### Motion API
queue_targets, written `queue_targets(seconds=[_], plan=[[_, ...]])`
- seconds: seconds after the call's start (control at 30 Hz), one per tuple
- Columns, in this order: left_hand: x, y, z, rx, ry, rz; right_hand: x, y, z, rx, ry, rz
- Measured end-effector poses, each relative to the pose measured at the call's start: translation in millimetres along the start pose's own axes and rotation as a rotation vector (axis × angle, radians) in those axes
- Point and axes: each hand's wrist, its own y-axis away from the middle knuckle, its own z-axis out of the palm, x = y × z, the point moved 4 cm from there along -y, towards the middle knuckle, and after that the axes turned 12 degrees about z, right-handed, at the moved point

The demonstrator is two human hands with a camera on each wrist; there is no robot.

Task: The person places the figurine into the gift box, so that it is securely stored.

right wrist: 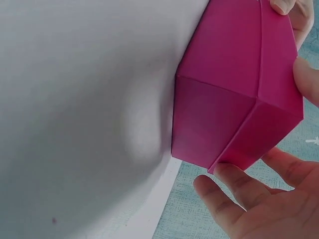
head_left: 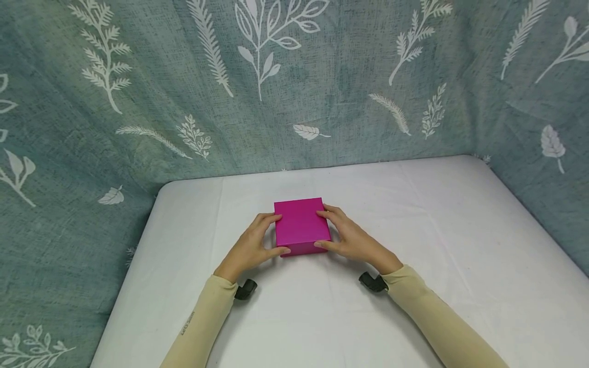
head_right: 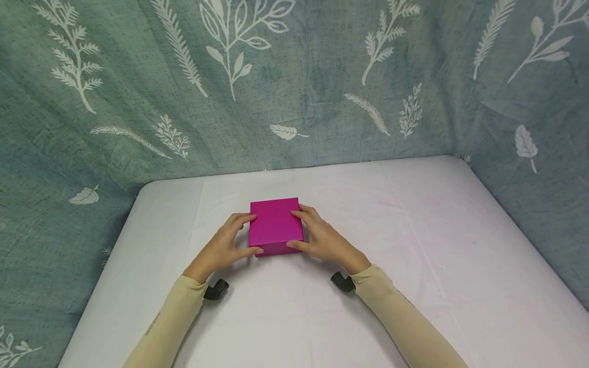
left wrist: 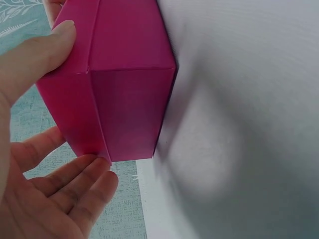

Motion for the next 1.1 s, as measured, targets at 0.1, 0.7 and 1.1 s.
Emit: queue_targets(seconds=[0.1, 0.7, 1.1], plan=[[-0.1, 0.1, 0.5, 0.002, 0.002, -0.002, 0.3, 0.1, 0.5, 0.007, 0.008, -0.005], [-1.8, 0.1, -0.2, 0.031, -0.004, 0.003, -0.6, 2.6, 4.4, 0.026, 0.093, 0.010], [-0.7, 0.7, 0.6, 0.016, -0.001, -0.026, -4.9, 5.3, 1.7, 0.026, 0.151, 0.017]])
